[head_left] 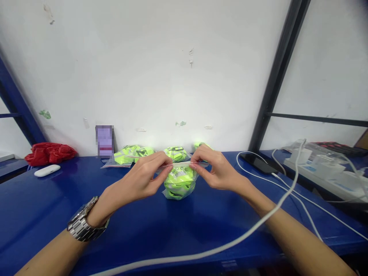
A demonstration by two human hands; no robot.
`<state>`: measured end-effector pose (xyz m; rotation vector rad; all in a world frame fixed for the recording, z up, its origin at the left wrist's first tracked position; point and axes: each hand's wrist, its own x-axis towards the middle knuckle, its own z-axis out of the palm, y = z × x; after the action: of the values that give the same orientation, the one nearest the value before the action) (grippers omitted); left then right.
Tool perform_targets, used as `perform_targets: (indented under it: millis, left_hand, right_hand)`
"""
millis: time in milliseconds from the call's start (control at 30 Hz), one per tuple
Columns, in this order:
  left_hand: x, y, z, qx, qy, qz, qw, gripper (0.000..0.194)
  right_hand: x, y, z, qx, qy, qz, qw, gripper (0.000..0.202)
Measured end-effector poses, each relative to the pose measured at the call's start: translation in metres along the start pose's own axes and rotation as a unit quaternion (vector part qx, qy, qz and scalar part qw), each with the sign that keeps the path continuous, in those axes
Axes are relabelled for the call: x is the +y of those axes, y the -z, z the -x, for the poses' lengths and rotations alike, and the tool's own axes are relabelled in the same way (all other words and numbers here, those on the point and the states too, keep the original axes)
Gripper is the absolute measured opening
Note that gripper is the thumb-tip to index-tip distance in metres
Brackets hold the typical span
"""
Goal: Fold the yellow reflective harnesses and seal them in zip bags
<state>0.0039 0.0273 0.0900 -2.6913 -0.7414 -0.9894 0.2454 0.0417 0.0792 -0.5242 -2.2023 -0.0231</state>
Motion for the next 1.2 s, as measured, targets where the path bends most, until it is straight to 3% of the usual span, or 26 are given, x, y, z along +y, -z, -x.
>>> perform_targets:
  millis: [233,667,933,1200]
  left_hand:
    - [-0.001,-0.002,0.000,0.009,0.009,0.025,1.000,0.004]
    - [0.005,-0.005,0.000,-0.033,0.008,0.031,0.999,0.007]
    - [0.005,-0.006,0.000,-0.012,-0.005,0.021,1.000,0.005]
    - [0.006,-0.006,0.000,-0.024,0.001,0.025,0.999,0.007]
  right_hand:
    - [-0.004,-0.001,-0.001,0.011,-0.001,0.003,1.000,0.007]
    - [-0.012,-0.008,-0.003,-0.009,0.026,-0.004,1.000,0.010]
    - [-0.015,-0.010,-0.003,0.001,0.026,0.000,1.000,0.009]
    - [-0.018,-0.012,-0.004,-0.028,0.030,0.007,0.999,0.009]
